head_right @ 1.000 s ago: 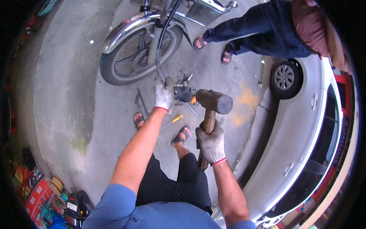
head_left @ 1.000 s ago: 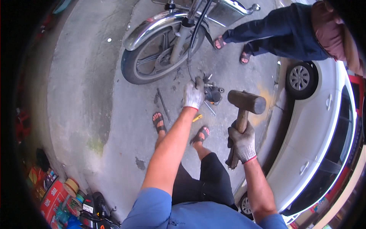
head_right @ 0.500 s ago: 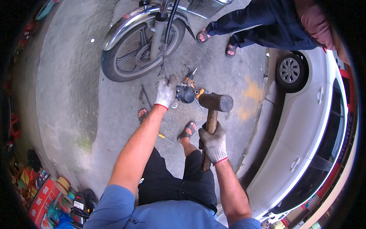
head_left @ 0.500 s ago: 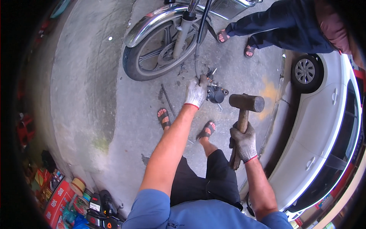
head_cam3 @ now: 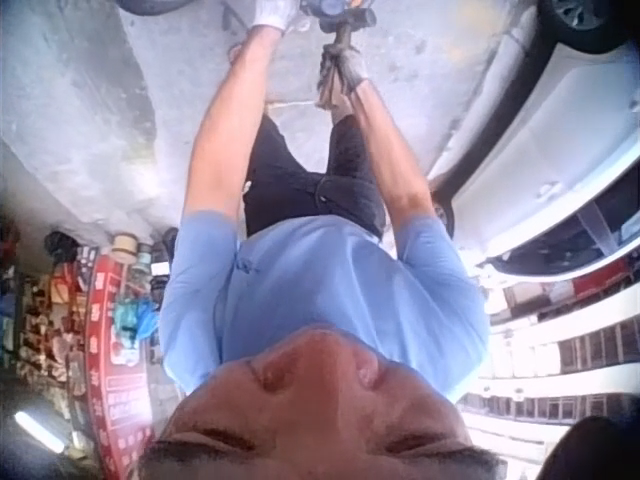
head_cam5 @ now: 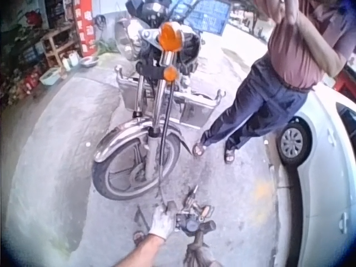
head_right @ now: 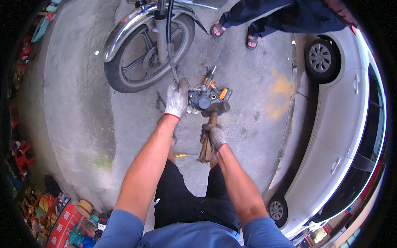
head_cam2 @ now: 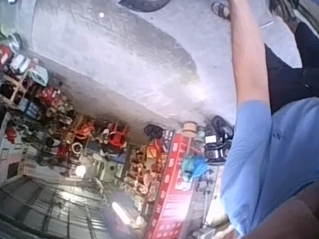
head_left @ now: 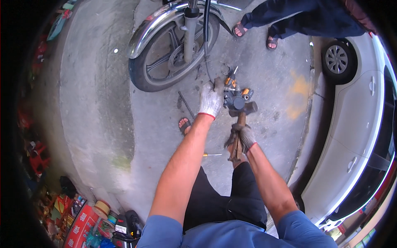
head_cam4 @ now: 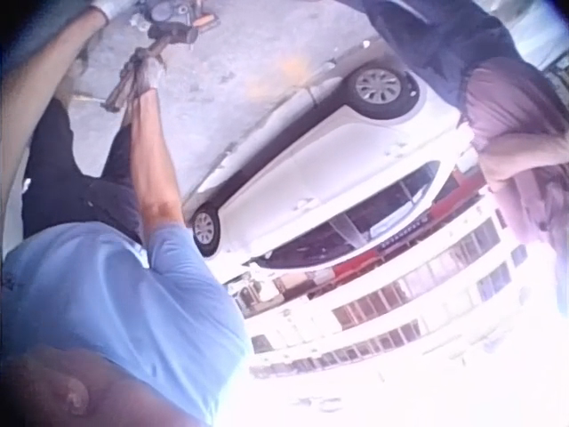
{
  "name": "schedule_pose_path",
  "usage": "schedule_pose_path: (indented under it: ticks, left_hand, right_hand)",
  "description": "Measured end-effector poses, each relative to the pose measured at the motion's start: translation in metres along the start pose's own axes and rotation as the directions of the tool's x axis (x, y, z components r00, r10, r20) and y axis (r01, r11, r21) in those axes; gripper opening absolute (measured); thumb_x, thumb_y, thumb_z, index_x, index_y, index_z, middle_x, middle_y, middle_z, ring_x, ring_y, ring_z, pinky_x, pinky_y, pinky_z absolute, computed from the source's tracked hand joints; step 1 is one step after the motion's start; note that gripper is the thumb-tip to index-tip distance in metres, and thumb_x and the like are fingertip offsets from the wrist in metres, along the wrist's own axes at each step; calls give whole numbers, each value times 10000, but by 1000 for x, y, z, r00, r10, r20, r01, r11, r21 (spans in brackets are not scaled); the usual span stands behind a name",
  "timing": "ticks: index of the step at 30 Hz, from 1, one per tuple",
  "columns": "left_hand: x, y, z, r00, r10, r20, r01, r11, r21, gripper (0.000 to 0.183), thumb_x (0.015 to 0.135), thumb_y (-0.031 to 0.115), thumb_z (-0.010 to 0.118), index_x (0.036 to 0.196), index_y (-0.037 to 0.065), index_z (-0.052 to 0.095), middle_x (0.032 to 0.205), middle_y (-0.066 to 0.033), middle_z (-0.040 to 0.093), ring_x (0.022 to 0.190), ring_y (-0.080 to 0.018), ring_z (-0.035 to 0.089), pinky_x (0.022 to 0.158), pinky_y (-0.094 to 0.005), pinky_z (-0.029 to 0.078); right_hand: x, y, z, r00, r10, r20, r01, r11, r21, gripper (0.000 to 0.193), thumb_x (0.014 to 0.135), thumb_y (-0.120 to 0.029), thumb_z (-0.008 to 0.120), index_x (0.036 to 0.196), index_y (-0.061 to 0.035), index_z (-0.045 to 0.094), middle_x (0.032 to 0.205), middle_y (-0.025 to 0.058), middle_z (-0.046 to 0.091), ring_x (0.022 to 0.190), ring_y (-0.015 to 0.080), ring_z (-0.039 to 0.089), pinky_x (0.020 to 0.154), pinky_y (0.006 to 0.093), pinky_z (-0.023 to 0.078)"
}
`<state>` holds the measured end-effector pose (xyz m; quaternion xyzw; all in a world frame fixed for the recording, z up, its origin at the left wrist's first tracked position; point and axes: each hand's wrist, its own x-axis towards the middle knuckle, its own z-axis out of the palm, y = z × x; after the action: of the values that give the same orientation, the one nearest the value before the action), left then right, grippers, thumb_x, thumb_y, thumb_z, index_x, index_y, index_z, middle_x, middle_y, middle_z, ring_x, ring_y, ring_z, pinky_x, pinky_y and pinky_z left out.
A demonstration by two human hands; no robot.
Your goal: The person removes a brake caliper from a motorcycle wheel using a metal bar and a hammer to strike it, then uses a screwdriver to pry and realign the components.
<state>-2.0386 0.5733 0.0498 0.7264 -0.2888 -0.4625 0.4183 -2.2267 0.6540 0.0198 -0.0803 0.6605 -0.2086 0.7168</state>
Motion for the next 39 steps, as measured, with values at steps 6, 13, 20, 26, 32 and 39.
schedule_pose_path:
  ticks: [6,13,20,26,32,39]
  left_hand:
    - [6,-8,-10,989,-131,-71,111,965,-238,559,959,431,480,709,-61,565,606,-106,541,627,-160,494,592,-394,412]
    - [9,8,-22,989,84,-125,-91,995,-49,523,966,380,469,714,-74,532,600,-208,474,608,-213,472,617,-427,394]
    - [12,0,-29,844,503,-186,-467,860,208,397,972,271,463,775,-67,529,648,-171,476,632,-177,431,619,-414,389]
    - [2,34,-22,995,-47,-88,14,939,-343,326,973,227,472,800,-45,524,675,-124,524,648,-204,462,626,-387,400]
    - [1,45,-13,987,91,-136,-120,967,-224,336,974,232,475,809,-58,513,677,-133,547,642,-229,481,632,-397,414]
    - [4,15,4,972,175,-159,-192,976,-102,568,968,378,473,631,-76,528,572,-257,530,531,-289,565,566,-449,402]
  right_hand:
    - [-5,-6,28,991,5,131,5,998,-70,127,810,-87,626,870,-28,531,640,57,517,470,189,534,435,349,490]
    - [-2,-20,34,986,-42,160,71,981,-180,167,792,-68,632,888,-9,509,653,73,531,473,192,547,413,351,494]
    - [-3,-27,41,976,-58,210,101,975,-200,190,784,-57,629,908,-3,496,649,70,531,458,183,537,401,340,487]
    - [-4,-40,42,971,-98,218,153,956,-251,159,778,-79,622,882,-6,527,610,65,537,455,178,537,411,319,473]
    - [-8,-49,45,973,-92,213,148,954,-261,177,786,-75,627,909,-11,518,621,56,530,459,169,533,412,321,473]
    - [-39,-61,22,982,-159,100,180,947,-266,152,793,-112,650,850,-25,539,656,62,563,454,165,537,407,327,466]
